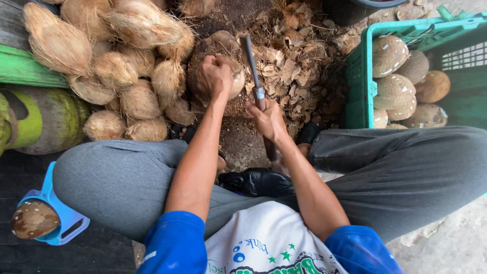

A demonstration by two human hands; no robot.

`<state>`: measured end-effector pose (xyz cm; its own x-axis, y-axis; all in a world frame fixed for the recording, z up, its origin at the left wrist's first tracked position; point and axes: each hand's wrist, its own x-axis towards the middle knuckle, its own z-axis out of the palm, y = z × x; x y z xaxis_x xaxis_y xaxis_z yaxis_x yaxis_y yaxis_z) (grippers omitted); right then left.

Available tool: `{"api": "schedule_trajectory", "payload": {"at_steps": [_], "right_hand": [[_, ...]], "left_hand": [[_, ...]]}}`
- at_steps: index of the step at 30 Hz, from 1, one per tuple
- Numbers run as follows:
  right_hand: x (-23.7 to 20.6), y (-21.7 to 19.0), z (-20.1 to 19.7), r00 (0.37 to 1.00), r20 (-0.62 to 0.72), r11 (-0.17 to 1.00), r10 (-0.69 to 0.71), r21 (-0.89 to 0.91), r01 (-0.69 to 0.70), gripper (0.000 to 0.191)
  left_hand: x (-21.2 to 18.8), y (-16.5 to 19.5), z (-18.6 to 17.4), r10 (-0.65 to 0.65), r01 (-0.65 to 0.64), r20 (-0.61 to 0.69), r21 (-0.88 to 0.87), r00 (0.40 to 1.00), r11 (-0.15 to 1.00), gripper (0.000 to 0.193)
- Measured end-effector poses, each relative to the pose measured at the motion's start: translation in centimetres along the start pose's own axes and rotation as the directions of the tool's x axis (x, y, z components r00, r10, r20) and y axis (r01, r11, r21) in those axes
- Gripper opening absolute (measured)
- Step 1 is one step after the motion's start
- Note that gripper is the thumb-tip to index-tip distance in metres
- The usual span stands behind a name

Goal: The person sits on the ground and uses a machete to shave the outer husk off coconuts, rotating each coconut to trim all sides, then places the trimmed coconut into a green crate beside them and takes the next untrimmed coconut from the pile.

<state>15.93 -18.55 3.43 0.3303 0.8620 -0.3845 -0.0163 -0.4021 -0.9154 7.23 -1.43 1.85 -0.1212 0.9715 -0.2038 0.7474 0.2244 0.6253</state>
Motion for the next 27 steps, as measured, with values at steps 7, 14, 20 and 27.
{"api": "schedule_trajectory", "payload": {"at_steps": [7,14,20,27], "right_hand": [[0.1,1.0,0.0,0.991,-0.023,0.991,0.135,0.025,-0.134,0.029],[0.5,1.6,0.1,0.964,0.014,0.958,0.265,-0.117,-0.262,0.032],[0.0,0.6,-0.3,0.993,0.021,0.98,0.118,-0.164,-0.113,0.03],[-1.1,-3.8,-1.9,1.0,-0.016,0.999,-0.021,-0.034,0.02,0.02]], "left_hand": [[0.3,-0.2,-0.2,-0.014,0.014,0.023,0.017,1.0,1.0,0.027],[-0.4,0.1,-1.9,-0.002,0.003,0.093,-0.009,0.996,1.0,0.038],[-0.1,-2.7,-3.0,0.064,-0.006,0.085,-0.552,0.994,0.834,0.06],[0.5,-3.2,-1.8,0.119,-0.103,0.055,-0.24,0.991,0.965,0.051]]}}
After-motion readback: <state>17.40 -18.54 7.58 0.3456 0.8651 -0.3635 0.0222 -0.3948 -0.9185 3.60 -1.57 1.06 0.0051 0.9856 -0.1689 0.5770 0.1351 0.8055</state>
